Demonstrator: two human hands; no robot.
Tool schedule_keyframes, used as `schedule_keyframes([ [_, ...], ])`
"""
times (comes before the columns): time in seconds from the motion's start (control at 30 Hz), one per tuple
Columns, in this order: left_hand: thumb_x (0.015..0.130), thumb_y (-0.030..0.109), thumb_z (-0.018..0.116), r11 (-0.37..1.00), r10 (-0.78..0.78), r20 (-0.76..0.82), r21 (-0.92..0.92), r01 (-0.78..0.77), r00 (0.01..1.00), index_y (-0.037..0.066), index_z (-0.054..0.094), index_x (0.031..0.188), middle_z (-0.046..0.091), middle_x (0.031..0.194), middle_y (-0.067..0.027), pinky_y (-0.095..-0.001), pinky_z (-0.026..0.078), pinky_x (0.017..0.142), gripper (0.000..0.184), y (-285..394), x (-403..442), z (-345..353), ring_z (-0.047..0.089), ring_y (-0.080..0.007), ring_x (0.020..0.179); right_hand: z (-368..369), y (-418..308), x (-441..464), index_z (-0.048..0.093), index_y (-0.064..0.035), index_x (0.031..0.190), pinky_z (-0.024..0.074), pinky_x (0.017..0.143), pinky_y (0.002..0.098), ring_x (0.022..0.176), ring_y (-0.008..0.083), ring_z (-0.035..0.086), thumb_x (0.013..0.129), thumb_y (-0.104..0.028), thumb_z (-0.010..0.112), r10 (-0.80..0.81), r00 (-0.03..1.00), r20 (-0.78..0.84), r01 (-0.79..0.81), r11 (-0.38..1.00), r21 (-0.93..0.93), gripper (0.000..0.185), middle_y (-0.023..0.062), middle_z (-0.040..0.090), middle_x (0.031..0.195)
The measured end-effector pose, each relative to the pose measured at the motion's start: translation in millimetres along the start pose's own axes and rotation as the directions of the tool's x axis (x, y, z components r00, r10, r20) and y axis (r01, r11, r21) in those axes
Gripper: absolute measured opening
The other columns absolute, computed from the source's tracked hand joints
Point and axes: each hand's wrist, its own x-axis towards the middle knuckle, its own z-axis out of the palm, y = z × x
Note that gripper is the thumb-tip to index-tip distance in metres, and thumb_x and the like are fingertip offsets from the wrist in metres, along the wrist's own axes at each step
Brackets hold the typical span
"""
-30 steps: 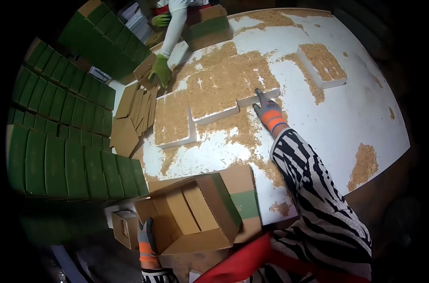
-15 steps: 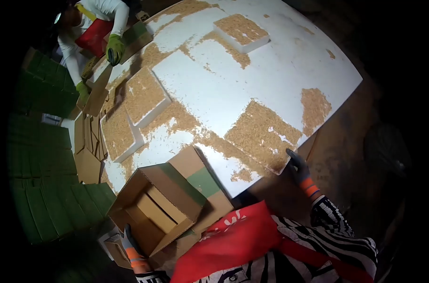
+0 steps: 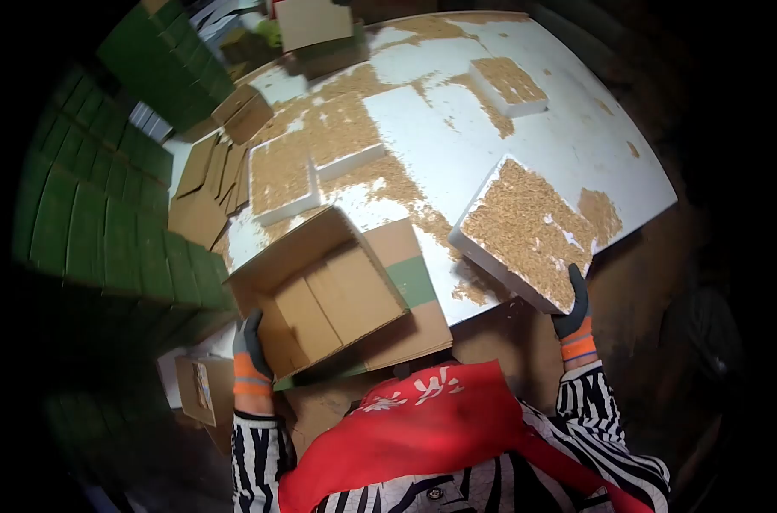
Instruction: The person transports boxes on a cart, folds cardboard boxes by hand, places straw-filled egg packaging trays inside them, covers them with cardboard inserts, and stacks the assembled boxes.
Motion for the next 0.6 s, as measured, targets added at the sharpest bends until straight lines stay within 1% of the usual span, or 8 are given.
schedule_keyframes([
  [0.1,0.091,0.026,0.059,0.998,0.042,0.008,-0.047,-0.041,0.999,0.005,0.06,0.115,0.066,0.101,-0.0077,-0.0352,0.055,0.076,0.032,-17,24,-22,0.065,-0.0214,0.089,48,-8,-5,0.039,0.0007,0.14,0.0446,0.103,0.0384,0.122,0.0251,0.052,0.101,-0.025,0.042,-0.066,0.974,0.217,0.149,0.907,-0.395,0.046,0.0154,0.047,0.139],
  [0.17,0.092,0.03,0.058,0.986,0.169,0.033,-0.004,-0.169,0.985,0.005,0.058,0.12,0.063,0.108,-0.0072,-0.0336,0.053,0.081,0.037,-14,13,-11,0.063,-0.0197,0.094,96,-12,-19,0.042,0.0008,0.138,0.043,0.104,0.0385,0.124,0.0249,0.05,0.1,-0.019,0.044,-0.058,0.915,0.4,0.261,0.841,-0.474,0.042,0.016,0.047,0.139],
  [0.23,0.093,0.036,0.057,0.973,0.221,-0.009,0.074,-0.22,0.975,0.004,0.052,0.129,0.059,0.119,-0.0066,-0.031,0.047,0.09,0.048,-12,9,-8,0.057,-0.0165,0.106,129,-8,-26,0.044,0.0043,0.135,0.0413,0.103,0.0368,0.124,0.0244,0.048,0.099,-0.015,0.044,-0.143,0.744,0.653,0.655,0.347,-0.671,0.04,0.017,0.042,0.143],
  [0.3,0.093,0.043,0.057,0.986,0.161,-0.006,0.052,-0.16,0.987,0.002,0.046,0.136,0.054,0.128,-0.0048,-0.0279,0.039,0.098,0.06,7,-20,5,0.048,-0.0135,0.117,184,-1,-35,0.044,0.0023,0.137,0.0397,0.103,0.0346,0.122,0.0226,0.049,0.095,-0.013,0.052,-0.041,0.678,0.734,0.69,0.379,-0.616,0.045,0.0162,0.045,0.14],
  [0.37,0.092,0.045,0.057,0.991,0.132,-0.01,0.018,-0.132,0.991,0.002,0.044,0.138,0.053,0.129,-0.0039,-0.0268,0.037,0.1,0.065,14,-32,7,0.045,-0.0129,0.119,254,-5,-54,0.04,0.0015,0.14,0.0401,0.102,0.0342,0.12,0.0219,0.051,0.091,-0.016,0.058,0.188,0.851,0.49,0.195,0.754,-0.627,0.055,0.0141,0.051,0.134],
  [0.43,0.091,0.049,0.058,0.986,0.154,0.072,-0.081,-0.148,0.985,0.0,0.051,0.132,0.053,0.128,-0.0051,-0.0257,0.036,0.099,0.063,6,-23,-10,0.049,-0.0138,0.115,283,11,-60,0.033,0.0002,0.144,0.0413,0.1,0.0334,0.116,0.0207,0.053,0.086,-0.018,0.065,0.275,0.832,0.481,0.128,0.749,-0.65,0.069,0.0134,0.055,0.13],
  [0.5,0.092,0.051,0.056,0.99,0.14,0.122,-0.043,-0.136,0.983,0.0,0.053,0.129,0.055,0.126,-0.0069,-0.0256,0.038,0.097,0.063,3,-18,-21,0.05,-0.0137,0.113,298,24,-57,0.039,0.0024,0.14,0.0385,0.102,0.033,0.117,0.0199,0.052,0.087,-0.026,0.061,0.351,0.79,0.502,0.154,0.678,-0.718,0.064,0.0116,0.055,0.13],
  [0.6,0.092,0.053,0.054,0.997,0.052,0.083,-0.056,-0.047,0.995,0.0,0.053,0.129,0.057,0.123,-0.008,-0.0257,0.04,0.095,0.064,-2,-12,-21,0.05,-0.0126,0.11,317,43,-51,0.028,0.0043,0.144,0.0484,0.095,0.0328,0.109,0.0235,0.061,0.083,-0.013,0.072,0.4,0.8,0.447,0.012,0.735,-0.678,0.076,0.0187,0.06,0.122],
])
